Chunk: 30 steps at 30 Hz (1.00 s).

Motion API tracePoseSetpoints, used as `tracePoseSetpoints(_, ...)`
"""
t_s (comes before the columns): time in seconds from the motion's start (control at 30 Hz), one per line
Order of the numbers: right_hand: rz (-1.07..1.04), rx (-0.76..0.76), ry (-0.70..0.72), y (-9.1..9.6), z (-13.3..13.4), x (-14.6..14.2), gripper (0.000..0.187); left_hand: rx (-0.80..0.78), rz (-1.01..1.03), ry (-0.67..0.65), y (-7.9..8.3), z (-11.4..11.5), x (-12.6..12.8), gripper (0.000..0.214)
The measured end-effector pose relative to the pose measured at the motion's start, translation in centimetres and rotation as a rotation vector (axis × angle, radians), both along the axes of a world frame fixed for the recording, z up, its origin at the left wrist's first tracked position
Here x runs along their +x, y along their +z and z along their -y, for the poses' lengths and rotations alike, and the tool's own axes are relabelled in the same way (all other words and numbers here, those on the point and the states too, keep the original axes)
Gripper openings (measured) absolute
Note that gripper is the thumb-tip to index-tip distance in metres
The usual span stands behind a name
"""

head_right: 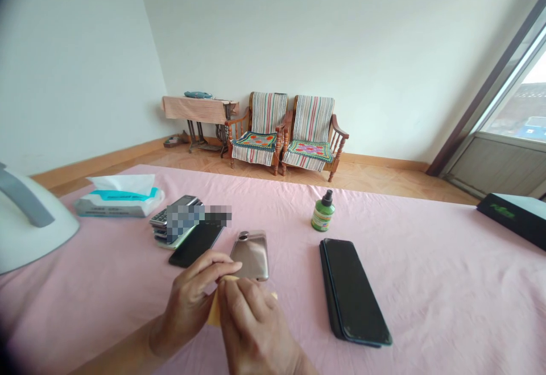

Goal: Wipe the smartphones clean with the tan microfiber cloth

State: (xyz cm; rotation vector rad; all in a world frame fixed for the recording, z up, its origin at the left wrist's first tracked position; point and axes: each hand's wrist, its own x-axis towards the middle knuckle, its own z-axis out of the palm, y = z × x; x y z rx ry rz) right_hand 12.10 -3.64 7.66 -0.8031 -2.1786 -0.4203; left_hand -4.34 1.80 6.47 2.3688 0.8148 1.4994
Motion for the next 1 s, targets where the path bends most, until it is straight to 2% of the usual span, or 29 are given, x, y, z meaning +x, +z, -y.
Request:
tracePoseSetpoints(0.3,0.034,0.037,-0.041,0.6,0.1,1.3,0.037,-0.027,-0.028,-0.001,-0.1,-0.3,0.0,0.015)
tracePoseSetpoints(0.47,0.014,0.018,-0.008,0.1,0.0,1.5,0.036,-0.033,-0.053,-0.027,-0.4,-0.3,-0.3,0.015)
tracePoseSetpoints(0.53,-0.053,-0.026,-0.043,-0.6,-0.4,2.3,0.034,-0.033,-0.086,-0.047,-0.6,-0.3,-0.5,0.013)
tracePoseSetpoints(0.7,-0.332,-0.130,-0.242,-2.5,-1.9,4.4,0.032,-0.051,-0.203,-0.131,-0.9,-0.1,-0.8,0.015)
tracePoseSetpoints(0.87,-0.401,-0.253,-0.242,-3.0,-2.4,4.1,0.025,-0.071,-0.268,-0.229,-0.9,0.4,-0.2,0.018)
tracePoseSetpoints(1.0,-0.412,-0.345,-0.213,-3.4,-2.4,3.9,0.032,-0.131,-0.366,-0.228,-1.3,0.7,0.4,0.025)
